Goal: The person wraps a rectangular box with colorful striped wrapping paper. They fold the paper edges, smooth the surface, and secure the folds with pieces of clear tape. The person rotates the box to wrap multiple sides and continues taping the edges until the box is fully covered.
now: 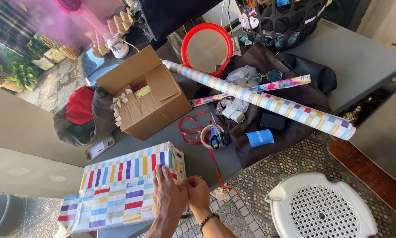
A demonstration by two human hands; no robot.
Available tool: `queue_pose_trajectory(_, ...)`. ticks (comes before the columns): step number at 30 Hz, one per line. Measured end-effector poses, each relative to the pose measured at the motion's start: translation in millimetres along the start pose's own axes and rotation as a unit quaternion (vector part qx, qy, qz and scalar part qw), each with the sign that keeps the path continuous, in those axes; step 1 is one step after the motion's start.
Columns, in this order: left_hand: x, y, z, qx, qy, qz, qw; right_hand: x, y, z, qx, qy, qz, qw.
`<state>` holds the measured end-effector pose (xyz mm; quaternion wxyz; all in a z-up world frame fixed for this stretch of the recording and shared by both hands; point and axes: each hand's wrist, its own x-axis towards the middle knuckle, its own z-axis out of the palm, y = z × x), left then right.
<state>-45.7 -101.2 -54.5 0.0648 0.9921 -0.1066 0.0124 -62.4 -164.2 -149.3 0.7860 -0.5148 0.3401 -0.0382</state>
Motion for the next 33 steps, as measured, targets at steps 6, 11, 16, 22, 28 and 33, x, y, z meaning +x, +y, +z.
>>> queue_pose_trajectory(6,0,-4,6,-0.01,-0.008,0.001,1.0,-25,13,-1,0.082,-0.036,-0.158,0.983)
queue_pose_trajectory(11,0,-9,12,-0.02,0.031,0.035,0.999,-31,4,-2,0.007,-0.063,-0.164,0.985)
queue_pose_trajectory(16,3,-10,15,-0.096,0.031,0.002,0.995,-24,-33,-20,-0.261,-0.066,-0.202,0.942)
queue_pose_trajectory(22,40,-43,-4,-0.223,0.038,-0.077,0.971,4,-90,3,-0.273,-0.015,-0.271,0.923)
queue_pose_trajectory(28,104,-122,-34,-0.298,0.112,-0.16,0.934,32,-129,74,-0.275,-0.058,-0.275,0.919)
queue_pose_trajectory(33,167,-196,-33,-0.376,0.129,-0.207,0.894,69,-129,140,-0.288,-0.086,-0.339,0.892)
